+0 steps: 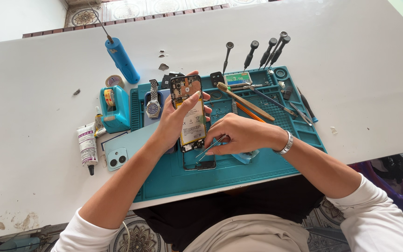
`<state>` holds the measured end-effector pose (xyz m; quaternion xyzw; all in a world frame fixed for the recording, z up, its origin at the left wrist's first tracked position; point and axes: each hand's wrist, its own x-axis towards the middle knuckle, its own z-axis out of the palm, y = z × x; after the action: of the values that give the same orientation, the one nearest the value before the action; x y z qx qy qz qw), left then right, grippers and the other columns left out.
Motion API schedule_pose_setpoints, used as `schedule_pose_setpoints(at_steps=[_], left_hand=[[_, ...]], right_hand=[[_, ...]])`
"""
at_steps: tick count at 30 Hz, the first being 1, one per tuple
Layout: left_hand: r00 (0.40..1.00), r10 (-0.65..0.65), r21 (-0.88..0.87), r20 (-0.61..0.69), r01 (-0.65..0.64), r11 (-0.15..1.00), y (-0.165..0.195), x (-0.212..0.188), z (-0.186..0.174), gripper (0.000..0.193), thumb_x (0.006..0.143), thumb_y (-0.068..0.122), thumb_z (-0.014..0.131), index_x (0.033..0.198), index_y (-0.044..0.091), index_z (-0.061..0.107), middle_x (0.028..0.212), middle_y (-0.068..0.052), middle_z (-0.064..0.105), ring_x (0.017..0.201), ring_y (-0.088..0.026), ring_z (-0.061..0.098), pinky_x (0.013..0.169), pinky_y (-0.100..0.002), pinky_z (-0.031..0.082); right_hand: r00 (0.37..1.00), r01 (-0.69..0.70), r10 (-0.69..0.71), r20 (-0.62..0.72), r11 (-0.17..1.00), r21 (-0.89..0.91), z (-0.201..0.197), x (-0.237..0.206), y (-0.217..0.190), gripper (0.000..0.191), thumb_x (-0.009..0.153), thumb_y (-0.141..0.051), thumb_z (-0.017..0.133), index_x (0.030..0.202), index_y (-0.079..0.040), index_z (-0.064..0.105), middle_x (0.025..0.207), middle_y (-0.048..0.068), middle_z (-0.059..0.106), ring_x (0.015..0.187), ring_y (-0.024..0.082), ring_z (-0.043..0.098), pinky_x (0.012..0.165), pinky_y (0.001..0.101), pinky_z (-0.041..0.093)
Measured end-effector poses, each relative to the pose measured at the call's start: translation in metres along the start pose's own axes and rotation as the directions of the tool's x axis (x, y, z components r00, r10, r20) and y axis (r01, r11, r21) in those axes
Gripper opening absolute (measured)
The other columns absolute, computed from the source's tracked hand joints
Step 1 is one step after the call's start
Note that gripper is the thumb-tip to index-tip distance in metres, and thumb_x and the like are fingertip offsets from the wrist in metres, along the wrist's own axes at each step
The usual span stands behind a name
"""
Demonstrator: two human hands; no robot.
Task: The person pries open the back cover of a smartphone using a blue pry tool, then works the opened phone with their hands to detach internal components. They use a metal pry tool and a wooden stick to lift and loosen the battery and internal parts from the phone frame on a repair mat.
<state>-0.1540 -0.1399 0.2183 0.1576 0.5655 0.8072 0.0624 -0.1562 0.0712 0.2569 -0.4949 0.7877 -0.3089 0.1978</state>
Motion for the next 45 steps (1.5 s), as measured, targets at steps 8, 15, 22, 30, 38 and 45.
schedule_pose_setpoints(at_steps=[8,15,22,30,38,45], left_hand=[[1.0,-0.002,-0.006,0.002,0.002,1.0,-0.001,-0.001,0.0,0.068,0.101,0.032,0.061,0.159,0.015,0.032,0.114,-0.014,0.067,0.095,-0.021,0.072,0.078,-0.039,0.066],[1.0,0.001,-0.015,0.006,-0.001,1.0,-0.001,-0.001,0.0,0.068,0.101,0.032,0.061,0.16,0.015,0.031,0.115,-0.014,0.066,0.096,-0.021,0.071,0.078,-0.039,0.065],[1.0,-0.022,0.029,-0.022,0.023,0.999,-0.001,-0.001,0.0,0.068,0.1,0.034,0.06,0.16,0.015,0.033,0.116,-0.014,0.067,0.095,-0.021,0.072,0.078,-0.038,0.065],[1.0,0.001,-0.025,0.002,-0.001,1.0,-0.002,0.0,-0.001,0.068,0.101,0.03,0.061,0.159,0.014,0.031,0.114,-0.014,0.067,0.094,-0.021,0.071,0.077,-0.039,0.065],[1.0,-0.016,0.023,-0.024,0.017,1.0,-0.011,0.002,-0.005,0.056,0.105,0.031,0.06,0.149,-0.001,0.046,0.118,-0.015,0.068,0.097,-0.022,0.073,0.077,-0.039,0.066],[1.0,-0.006,-0.014,0.004,0.006,1.0,-0.003,0.0,-0.003,0.066,0.101,0.031,0.06,0.159,0.014,0.032,0.115,-0.013,0.067,0.094,-0.021,0.072,0.076,-0.037,0.065]], right_hand=[[0.999,-0.03,0.03,0.024,1.0,-0.009,0.0,-0.001,-0.002,0.026,0.086,-0.031,0.076,0.097,-0.007,0.08,0.071,0.004,0.074,0.053,0.013,0.064,0.054,0.0277,0.052],[0.999,-0.032,0.033,0.002,0.998,-0.046,0.0,0.0,-0.001,0.027,0.088,-0.033,0.075,0.098,-0.008,0.08,0.07,0.005,0.073,0.055,0.014,0.065,0.055,0.028,0.052],[0.999,-0.04,0.041,0.017,0.999,-0.02,0.0,0.0,-0.001,0.027,0.087,-0.032,0.075,0.097,-0.008,0.08,0.071,0.005,0.075,0.052,0.014,0.065,0.053,0.0281,0.052],[1.0,0.003,-0.004,-0.027,1.0,-0.031,0.0,0.0,-0.002,0.026,0.089,-0.031,0.074,0.097,-0.007,0.08,0.078,0.006,0.076,0.056,0.013,0.069,0.055,0.0267,0.054],[0.996,-0.085,0.085,0.032,0.996,-0.024,0.001,0.0,-0.001,0.025,0.088,-0.031,0.075,0.097,-0.008,0.079,0.072,0.008,0.076,0.053,0.016,0.068,0.054,0.0282,0.053],[0.999,-0.003,0.004,-0.053,1.0,0.003,0.003,0.0,0.001,0.026,0.088,-0.031,0.074,0.097,-0.007,0.079,0.079,0.007,0.077,0.055,0.016,0.068,0.055,0.028,0.054]])
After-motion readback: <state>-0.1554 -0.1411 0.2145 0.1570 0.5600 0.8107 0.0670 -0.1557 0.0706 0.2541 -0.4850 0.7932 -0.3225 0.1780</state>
